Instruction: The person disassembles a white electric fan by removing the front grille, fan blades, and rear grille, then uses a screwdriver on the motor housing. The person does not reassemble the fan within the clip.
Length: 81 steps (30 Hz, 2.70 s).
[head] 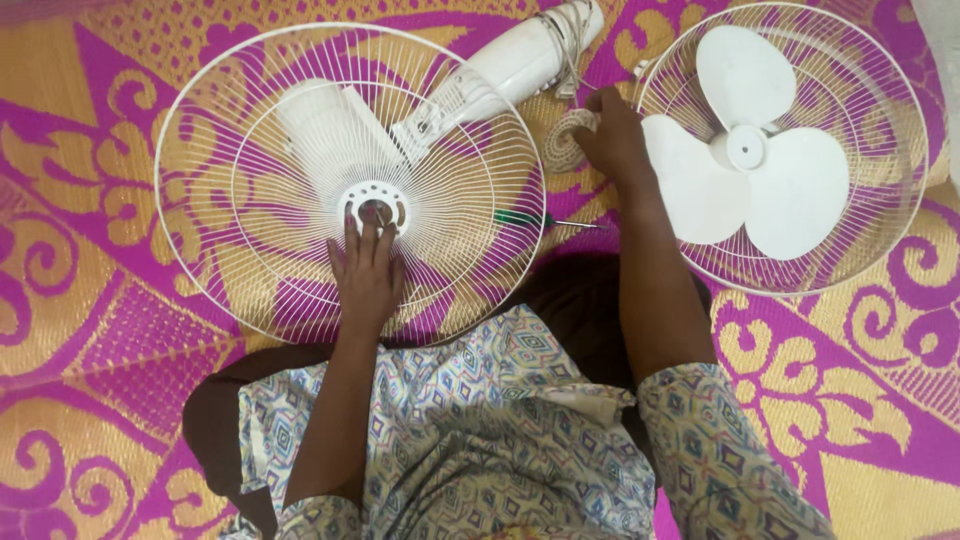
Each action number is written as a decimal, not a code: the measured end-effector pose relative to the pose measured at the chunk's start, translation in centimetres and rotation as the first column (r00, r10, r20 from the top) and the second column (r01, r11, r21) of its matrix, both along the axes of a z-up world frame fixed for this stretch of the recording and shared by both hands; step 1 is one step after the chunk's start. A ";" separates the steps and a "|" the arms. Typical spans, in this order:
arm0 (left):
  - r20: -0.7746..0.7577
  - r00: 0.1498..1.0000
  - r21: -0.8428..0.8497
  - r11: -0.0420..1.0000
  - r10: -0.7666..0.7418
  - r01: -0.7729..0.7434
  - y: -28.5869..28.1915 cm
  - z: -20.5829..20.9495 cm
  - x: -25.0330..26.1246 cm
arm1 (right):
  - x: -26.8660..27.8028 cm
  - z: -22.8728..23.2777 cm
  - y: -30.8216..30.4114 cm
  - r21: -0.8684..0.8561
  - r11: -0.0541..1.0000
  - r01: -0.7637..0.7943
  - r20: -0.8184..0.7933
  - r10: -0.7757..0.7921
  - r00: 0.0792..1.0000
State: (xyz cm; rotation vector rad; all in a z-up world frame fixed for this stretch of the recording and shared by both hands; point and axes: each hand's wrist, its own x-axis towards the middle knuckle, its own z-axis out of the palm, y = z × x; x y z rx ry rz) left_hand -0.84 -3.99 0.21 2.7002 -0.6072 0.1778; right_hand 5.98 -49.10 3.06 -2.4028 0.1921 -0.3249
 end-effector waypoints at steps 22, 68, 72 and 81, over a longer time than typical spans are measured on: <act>0.152 0.847 -0.261 0.847 0.510 -0.463 7.4 3.7 -3.8 | -4.1 -4.9 -1.5 0.002 0.998 0.069 -0.150 -0.068 0.986; 0.062 0.901 -0.296 0.870 0.429 -0.394 -2.1 2.3 2.2 | -3.4 0.0 12.8 0.601 0.795 0.088 0.003 -0.113 0.994; 0.133 0.899 -0.286 0.885 0.417 -0.368 -2.0 3.1 3.1 | -2.4 -0.3 12.6 0.639 0.768 0.046 0.005 -0.064 0.998; -0.072 0.824 -0.218 0.797 0.563 -0.563 -1.4 4.0 7.0 | -1.0 -0.9 12.3 0.588 0.806 -0.067 0.065 0.035 0.997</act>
